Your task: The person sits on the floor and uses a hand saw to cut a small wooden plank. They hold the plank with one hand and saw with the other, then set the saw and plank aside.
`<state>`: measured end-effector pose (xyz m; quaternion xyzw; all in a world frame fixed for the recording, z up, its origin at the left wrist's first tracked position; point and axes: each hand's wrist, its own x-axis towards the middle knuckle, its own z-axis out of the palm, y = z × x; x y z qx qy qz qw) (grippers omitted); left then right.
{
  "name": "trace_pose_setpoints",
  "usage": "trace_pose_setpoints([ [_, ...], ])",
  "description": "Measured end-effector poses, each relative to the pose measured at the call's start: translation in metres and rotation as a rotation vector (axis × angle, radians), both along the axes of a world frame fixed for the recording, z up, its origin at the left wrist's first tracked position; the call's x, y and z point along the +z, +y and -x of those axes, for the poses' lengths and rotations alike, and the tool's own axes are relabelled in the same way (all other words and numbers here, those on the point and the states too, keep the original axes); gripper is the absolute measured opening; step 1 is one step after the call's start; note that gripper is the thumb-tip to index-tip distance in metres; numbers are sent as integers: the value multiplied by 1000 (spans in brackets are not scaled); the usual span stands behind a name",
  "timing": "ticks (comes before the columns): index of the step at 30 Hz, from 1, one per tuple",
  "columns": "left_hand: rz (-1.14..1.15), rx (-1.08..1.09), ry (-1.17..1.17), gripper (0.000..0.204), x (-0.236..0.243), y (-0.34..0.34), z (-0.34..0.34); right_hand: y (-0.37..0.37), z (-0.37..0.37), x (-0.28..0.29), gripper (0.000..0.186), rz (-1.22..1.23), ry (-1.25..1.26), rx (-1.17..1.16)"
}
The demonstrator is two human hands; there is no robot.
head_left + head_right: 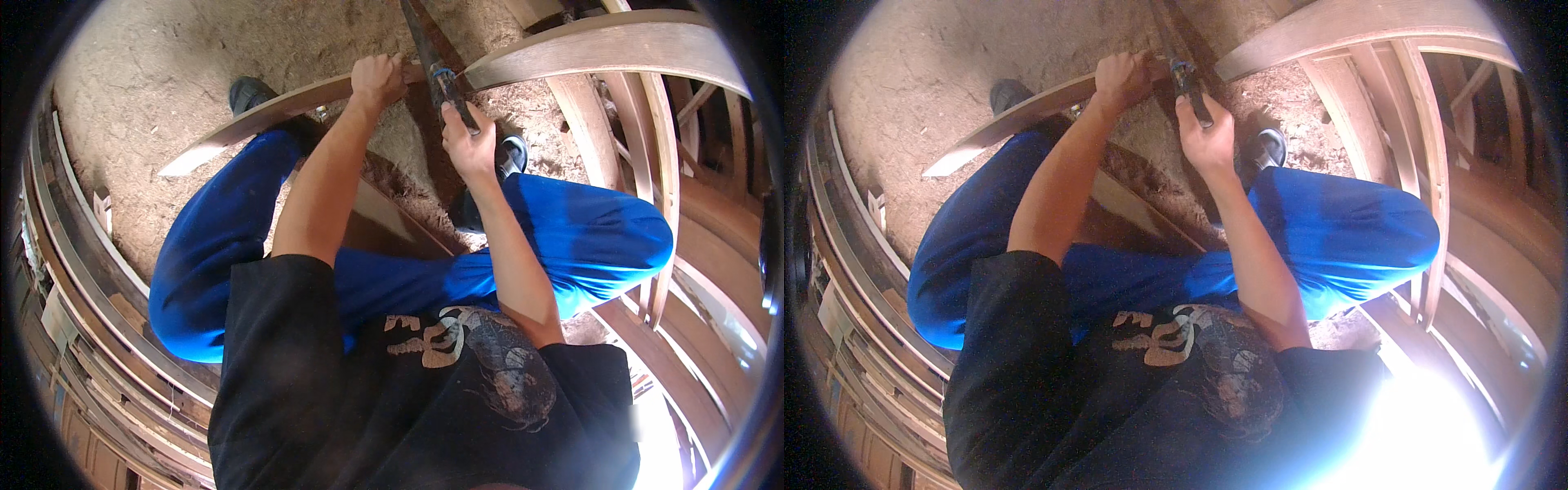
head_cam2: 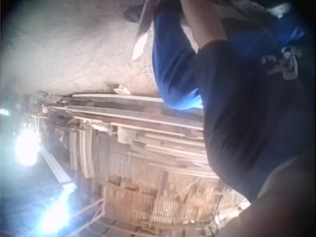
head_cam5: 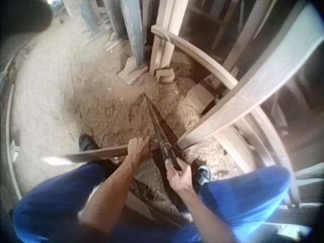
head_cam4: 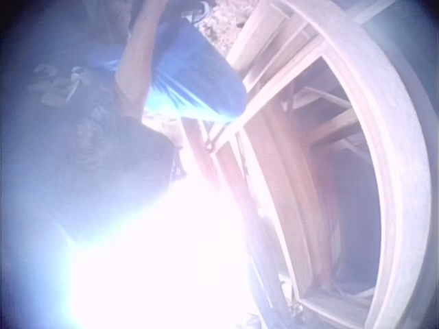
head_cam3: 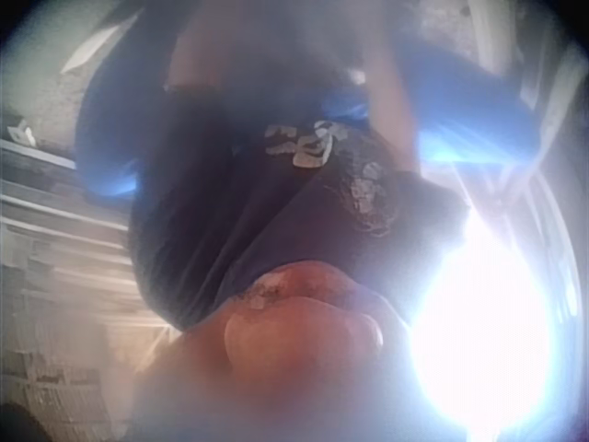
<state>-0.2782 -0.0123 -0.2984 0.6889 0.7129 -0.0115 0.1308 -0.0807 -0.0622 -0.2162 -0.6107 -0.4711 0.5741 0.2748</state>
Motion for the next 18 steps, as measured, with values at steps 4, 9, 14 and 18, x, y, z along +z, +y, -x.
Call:
trace_pose_setpoints([
  [4, 36, -12, -8, 29, 3, 2, 4, -36, -10, 18, 27, -119, -67, 41],
  [9, 18, 2, -6, 30, 5, 3, 3, -30, -17, 28, 27, 63, -34, 3],
  [14, 63, -49, 2, 31, 5, 4, 6, -35, -16, 30, 27, -45, -66, 9],
  [18, 109, -33, 14, 33, 11, 11, 11, -78, -37, 83, 20, -51, -67, 65],
])
